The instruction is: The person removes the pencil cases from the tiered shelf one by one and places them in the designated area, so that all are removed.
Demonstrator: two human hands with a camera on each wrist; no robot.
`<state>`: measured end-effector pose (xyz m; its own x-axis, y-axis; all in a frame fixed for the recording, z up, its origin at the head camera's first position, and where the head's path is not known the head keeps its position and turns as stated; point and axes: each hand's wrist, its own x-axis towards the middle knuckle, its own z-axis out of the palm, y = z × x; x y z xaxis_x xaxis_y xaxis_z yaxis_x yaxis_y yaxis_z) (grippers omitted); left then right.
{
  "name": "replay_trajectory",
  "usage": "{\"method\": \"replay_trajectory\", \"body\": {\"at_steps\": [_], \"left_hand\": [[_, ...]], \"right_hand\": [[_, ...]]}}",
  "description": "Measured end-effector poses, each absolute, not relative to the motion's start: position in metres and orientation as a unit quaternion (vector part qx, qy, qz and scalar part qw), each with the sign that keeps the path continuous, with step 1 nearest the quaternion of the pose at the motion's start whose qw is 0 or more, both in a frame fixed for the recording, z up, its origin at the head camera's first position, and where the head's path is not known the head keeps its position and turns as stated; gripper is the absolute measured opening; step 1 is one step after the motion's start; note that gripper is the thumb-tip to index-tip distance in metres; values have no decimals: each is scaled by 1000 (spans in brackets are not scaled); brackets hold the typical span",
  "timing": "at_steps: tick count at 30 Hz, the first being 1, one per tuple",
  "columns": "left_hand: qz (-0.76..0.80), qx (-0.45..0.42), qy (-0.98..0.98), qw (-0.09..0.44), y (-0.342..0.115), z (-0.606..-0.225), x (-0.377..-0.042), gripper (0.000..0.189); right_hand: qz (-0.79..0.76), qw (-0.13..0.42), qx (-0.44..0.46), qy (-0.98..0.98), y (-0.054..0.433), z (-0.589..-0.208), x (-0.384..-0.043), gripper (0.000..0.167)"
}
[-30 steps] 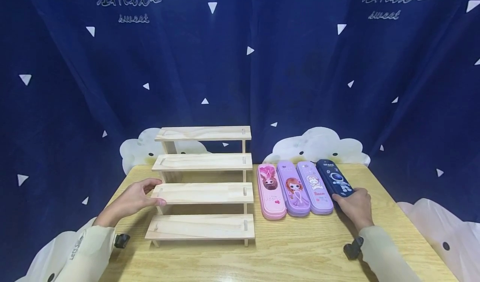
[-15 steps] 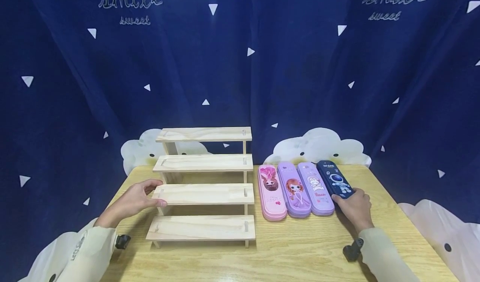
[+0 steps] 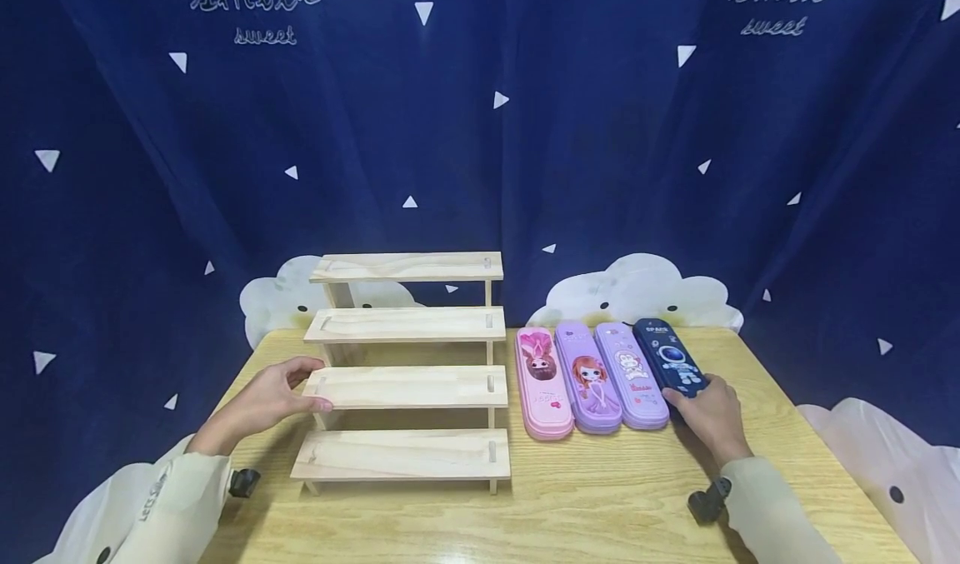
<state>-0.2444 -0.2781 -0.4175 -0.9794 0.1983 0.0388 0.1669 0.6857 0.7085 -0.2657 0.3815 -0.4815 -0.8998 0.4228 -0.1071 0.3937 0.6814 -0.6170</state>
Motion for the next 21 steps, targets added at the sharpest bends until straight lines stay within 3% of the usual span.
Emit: {"method": "replay_trajectory", "body": {"at_steps": [11, 21], "left_hand": [[350, 106, 931, -6, -280, -415, -241, 83], [250, 112, 955, -112, -279, -374, -226, 75]], "right_hand": [[312, 126, -131, -933, 365, -458, -270, 91], [297, 188, 24, -936, 332, -391, -253, 80]]}}
